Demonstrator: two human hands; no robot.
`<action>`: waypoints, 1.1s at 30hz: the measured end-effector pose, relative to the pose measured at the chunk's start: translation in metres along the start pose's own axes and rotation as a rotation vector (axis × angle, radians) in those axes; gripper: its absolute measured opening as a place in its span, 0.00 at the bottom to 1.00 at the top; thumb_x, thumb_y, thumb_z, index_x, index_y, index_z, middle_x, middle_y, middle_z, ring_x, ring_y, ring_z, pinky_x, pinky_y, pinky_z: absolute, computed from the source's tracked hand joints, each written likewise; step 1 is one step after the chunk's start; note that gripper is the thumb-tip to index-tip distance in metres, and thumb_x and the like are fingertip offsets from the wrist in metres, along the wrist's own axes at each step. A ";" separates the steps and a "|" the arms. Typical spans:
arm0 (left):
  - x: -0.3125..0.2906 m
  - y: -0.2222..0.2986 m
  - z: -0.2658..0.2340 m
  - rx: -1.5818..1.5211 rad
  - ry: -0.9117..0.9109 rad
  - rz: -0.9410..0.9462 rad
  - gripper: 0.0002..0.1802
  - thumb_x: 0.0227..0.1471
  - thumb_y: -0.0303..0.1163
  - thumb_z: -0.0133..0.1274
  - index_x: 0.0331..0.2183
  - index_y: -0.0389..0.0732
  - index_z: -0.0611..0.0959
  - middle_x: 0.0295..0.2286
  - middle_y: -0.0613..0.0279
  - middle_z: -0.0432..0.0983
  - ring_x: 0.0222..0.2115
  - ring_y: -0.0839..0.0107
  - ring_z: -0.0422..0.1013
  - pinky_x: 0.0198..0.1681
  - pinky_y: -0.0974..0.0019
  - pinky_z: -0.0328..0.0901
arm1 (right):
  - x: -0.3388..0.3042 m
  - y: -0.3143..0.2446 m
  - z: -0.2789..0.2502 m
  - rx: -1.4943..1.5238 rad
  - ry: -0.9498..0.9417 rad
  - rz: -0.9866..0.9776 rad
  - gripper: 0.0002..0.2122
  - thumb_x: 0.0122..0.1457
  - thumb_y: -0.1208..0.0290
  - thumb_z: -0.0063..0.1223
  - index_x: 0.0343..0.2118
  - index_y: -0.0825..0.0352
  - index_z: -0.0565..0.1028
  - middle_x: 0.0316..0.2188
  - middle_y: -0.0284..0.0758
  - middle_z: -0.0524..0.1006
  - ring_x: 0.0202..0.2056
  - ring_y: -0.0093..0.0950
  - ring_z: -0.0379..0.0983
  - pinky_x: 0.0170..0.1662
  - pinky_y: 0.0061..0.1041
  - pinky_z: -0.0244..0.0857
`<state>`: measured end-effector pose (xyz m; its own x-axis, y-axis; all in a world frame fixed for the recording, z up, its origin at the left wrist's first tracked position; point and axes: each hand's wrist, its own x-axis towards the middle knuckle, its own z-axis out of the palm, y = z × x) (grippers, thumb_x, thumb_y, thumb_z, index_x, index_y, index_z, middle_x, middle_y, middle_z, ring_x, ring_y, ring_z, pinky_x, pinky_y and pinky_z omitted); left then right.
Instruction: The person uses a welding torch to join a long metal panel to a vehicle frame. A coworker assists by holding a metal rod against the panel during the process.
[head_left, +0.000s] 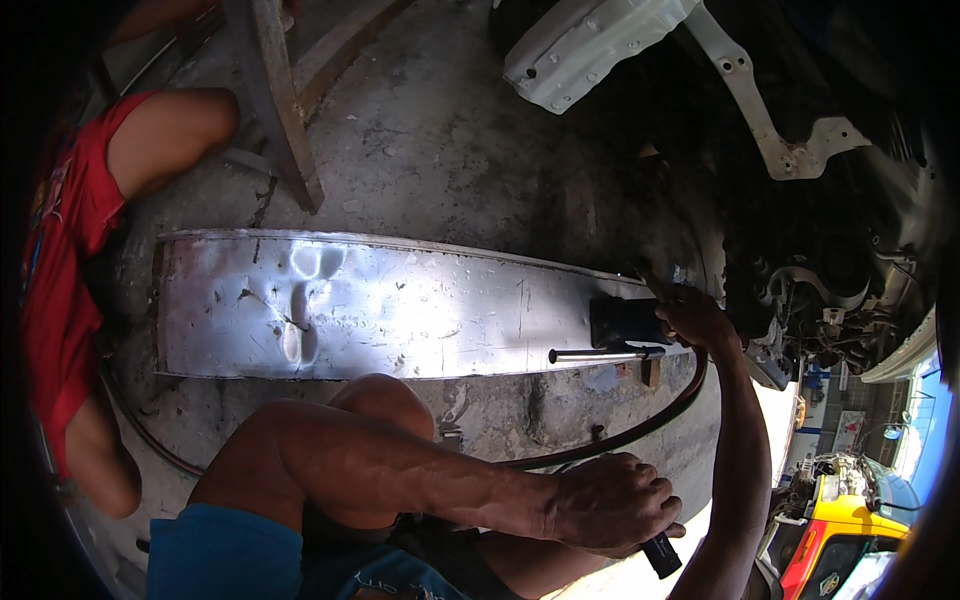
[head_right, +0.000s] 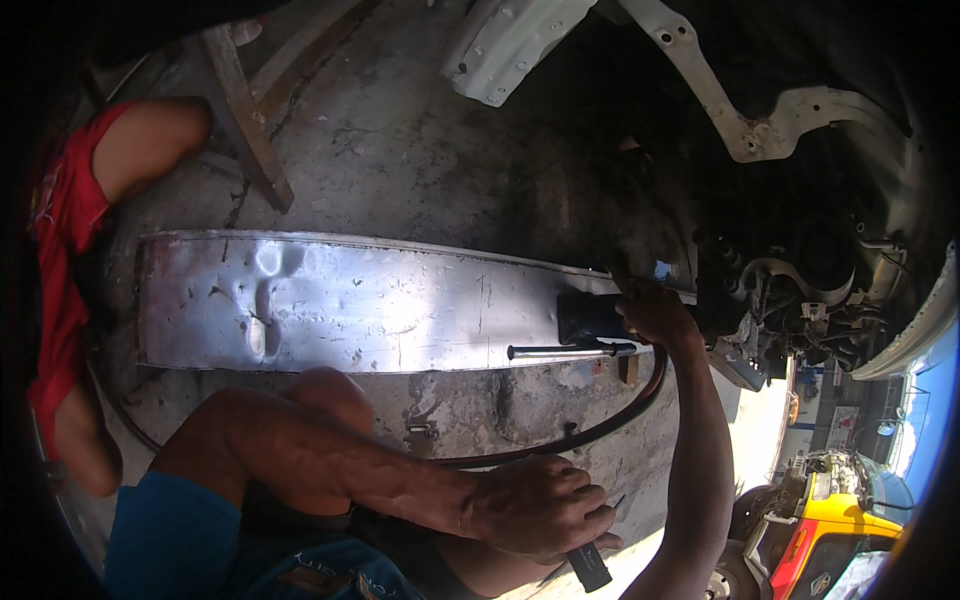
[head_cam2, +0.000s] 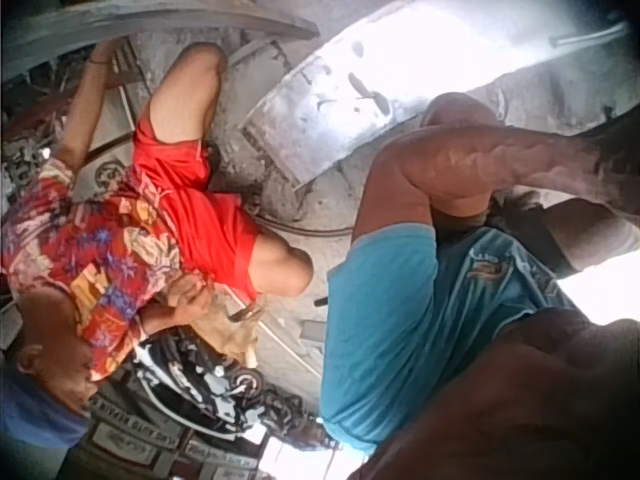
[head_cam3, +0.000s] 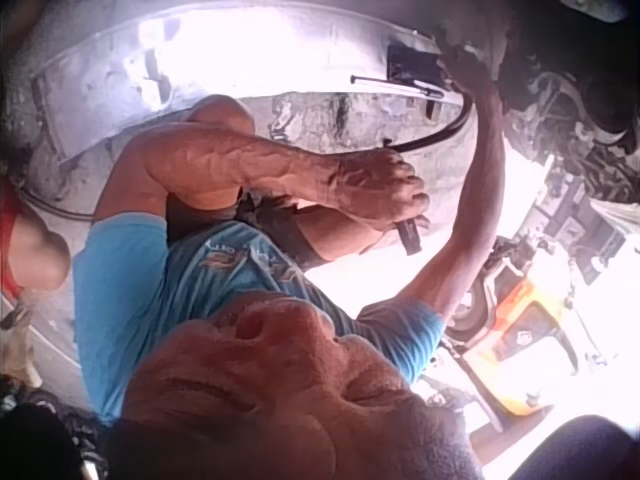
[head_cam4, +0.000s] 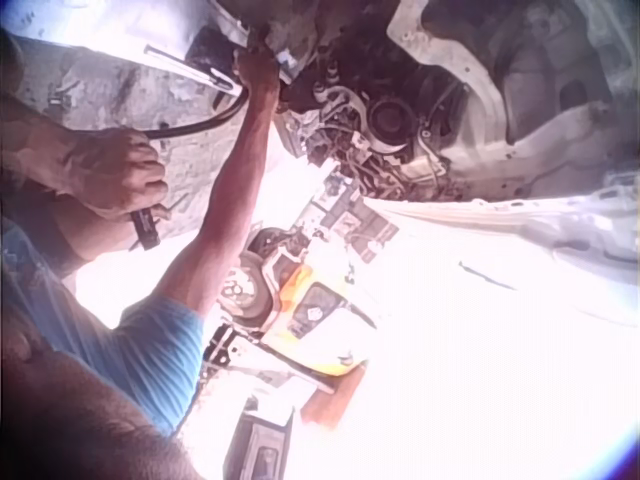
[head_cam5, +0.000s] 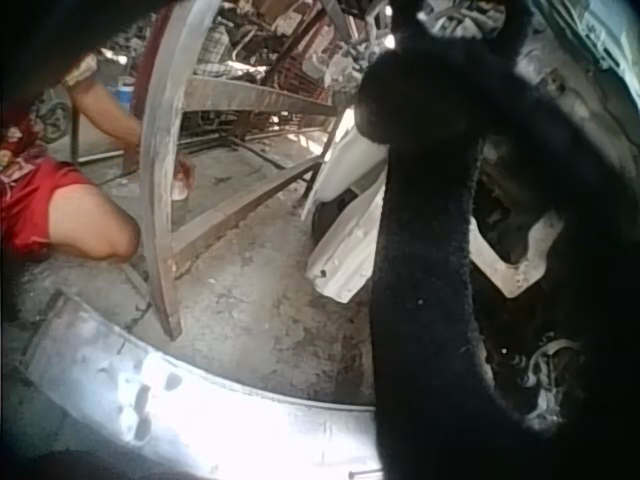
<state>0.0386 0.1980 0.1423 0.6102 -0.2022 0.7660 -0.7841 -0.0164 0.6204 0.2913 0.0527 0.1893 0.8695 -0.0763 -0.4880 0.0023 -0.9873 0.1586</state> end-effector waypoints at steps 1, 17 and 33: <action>0.000 0.000 -0.001 -0.006 -0.003 -0.002 0.21 0.59 0.46 0.61 0.24 0.39 0.81 0.21 0.62 0.75 0.23 0.68 0.77 0.25 0.65 0.71 | 0.000 0.000 0.000 0.008 -0.003 0.004 0.21 0.57 0.59 0.55 0.48 0.69 0.80 0.34 0.47 0.85 0.31 0.38 0.84 0.41 0.39 0.77; 0.001 0.002 0.005 0.017 0.022 0.001 0.19 0.56 0.47 0.63 0.25 0.40 0.82 0.22 0.64 0.76 0.24 0.69 0.77 0.27 0.66 0.72 | 0.050 0.059 0.023 -0.321 0.057 -0.269 0.28 0.61 0.62 0.54 0.67 0.53 0.70 0.44 0.47 0.83 0.35 0.41 0.83 0.44 0.41 0.76; 0.001 0.000 -0.002 0.008 0.026 -0.005 0.20 0.58 0.46 0.61 0.25 0.41 0.81 0.21 0.64 0.75 0.23 0.70 0.76 0.27 0.66 0.70 | 0.036 0.017 0.013 -0.222 -0.055 -0.218 0.37 0.58 0.67 0.51 0.74 0.51 0.59 0.30 0.46 0.83 0.29 0.39 0.83 0.39 0.42 0.78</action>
<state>0.0394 0.1994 0.1429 0.6166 -0.1763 0.7673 -0.7821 -0.0256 0.6226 0.3157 0.0309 0.1632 0.8087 0.1200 -0.5759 0.2985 -0.9273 0.2260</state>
